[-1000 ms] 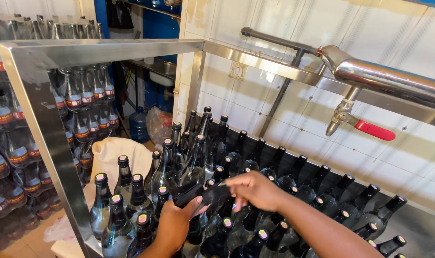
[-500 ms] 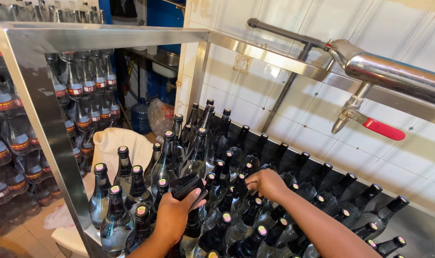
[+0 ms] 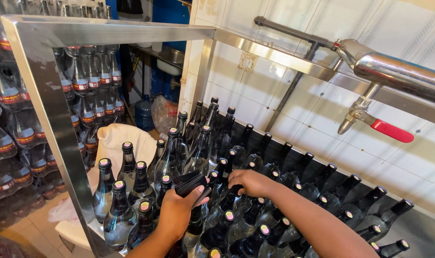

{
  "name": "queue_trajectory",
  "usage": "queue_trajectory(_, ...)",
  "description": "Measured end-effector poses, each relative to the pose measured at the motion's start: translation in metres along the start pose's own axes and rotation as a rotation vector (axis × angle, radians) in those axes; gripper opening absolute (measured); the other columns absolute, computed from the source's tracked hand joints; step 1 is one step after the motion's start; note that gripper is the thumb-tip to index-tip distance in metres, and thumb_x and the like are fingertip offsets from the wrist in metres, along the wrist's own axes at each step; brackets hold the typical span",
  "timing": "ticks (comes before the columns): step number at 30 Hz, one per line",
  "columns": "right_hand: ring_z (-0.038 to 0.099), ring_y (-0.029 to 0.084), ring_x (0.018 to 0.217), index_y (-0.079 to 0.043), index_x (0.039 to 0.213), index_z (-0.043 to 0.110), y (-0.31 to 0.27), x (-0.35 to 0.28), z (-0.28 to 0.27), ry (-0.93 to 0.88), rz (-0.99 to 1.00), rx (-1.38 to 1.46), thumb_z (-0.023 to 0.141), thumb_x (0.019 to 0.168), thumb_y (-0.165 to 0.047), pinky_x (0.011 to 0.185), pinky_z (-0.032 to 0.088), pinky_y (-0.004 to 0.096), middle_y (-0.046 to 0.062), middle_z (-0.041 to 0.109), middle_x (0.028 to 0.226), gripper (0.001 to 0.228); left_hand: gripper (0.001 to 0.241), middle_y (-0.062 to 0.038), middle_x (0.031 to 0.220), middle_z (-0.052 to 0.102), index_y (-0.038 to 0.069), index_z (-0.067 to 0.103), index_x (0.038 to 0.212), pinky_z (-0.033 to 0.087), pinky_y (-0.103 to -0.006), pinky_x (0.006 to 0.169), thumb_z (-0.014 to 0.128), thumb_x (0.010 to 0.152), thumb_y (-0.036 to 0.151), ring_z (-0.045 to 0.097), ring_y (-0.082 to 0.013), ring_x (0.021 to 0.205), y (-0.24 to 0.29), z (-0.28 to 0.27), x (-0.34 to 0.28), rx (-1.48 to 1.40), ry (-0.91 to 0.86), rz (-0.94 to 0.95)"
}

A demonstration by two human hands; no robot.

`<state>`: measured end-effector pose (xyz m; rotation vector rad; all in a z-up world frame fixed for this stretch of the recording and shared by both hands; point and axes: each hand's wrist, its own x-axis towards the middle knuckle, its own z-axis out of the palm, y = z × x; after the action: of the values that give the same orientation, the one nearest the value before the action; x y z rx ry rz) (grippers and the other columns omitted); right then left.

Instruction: Systematically applying black plastic seals to the tops of glass bottles arranged in a metal crate.

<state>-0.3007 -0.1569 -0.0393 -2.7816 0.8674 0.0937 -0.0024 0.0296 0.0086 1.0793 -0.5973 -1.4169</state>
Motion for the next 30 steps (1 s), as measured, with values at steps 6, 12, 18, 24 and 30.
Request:
queue_trajectory(6,0.072,0.038,0.108,-0.013,0.134,0.073,0.005,0.016,0.027,-0.033,0.261,-0.006,0.094,0.092,-0.03,0.09,0.059,0.054,0.014,0.074,0.128,0.05,0.027,-0.024,0.1,0.082,-0.013,0.077,0.11,0.077,-0.0479,0.098,0.083,0.095,0.009,0.087,-0.0419,0.099,0.003,0.001,-0.002,0.023,0.031,-0.037)
queue_trajectory(12,0.071,0.027,0.081,-0.014,0.114,0.075,0.003,0.033,0.052,-0.063,0.434,0.011,0.098,0.087,-0.036,0.068,0.054,0.042,0.009,0.076,0.099,0.041,0.024,-0.019,0.079,0.077,-0.014,0.08,0.088,0.08,-0.0523,0.099,0.085,0.093,0.008,0.082,-0.0323,0.082,-0.014,-0.006,0.011,-0.027,-0.039,0.041)
queue_trajectory(18,0.073,0.029,0.106,-0.02,0.125,0.069,-0.015,0.018,0.017,-0.052,0.442,0.167,0.1,0.083,-0.026,0.086,0.06,0.046,0.008,0.065,0.134,0.053,0.047,-0.003,0.052,0.034,0.002,0.05,0.065,0.083,-0.0539,0.094,0.089,0.091,0.011,0.038,-0.0144,0.052,-0.028,-0.011,0.021,-0.043,-0.034,0.085)
queue_trajectory(24,0.07,0.027,0.095,-0.019,0.121,0.073,0.009,0.015,0.037,0.027,0.331,0.092,0.096,0.089,-0.023,0.082,0.057,0.045,0.007,0.073,0.12,0.04,0.077,0.0,0.056,0.013,0.015,0.017,0.063,0.082,-0.0527,0.1,0.088,0.092,0.016,0.022,-0.0143,0.049,-0.015,-0.007,0.009,0.02,-0.009,0.078)
queue_trajectory(30,0.082,0.03,0.088,-0.017,0.153,0.061,-0.068,0.008,-0.023,0.267,0.473,0.395,0.082,0.093,-0.048,0.091,0.067,0.047,0.011,0.057,0.158,0.071,0.034,-0.03,0.105,0.08,-0.022,0.078,0.117,0.073,-0.0597,0.097,0.083,0.087,-0.006,0.077,-0.0382,0.101,0.006,0.008,-0.002,-0.265,0.009,0.011)
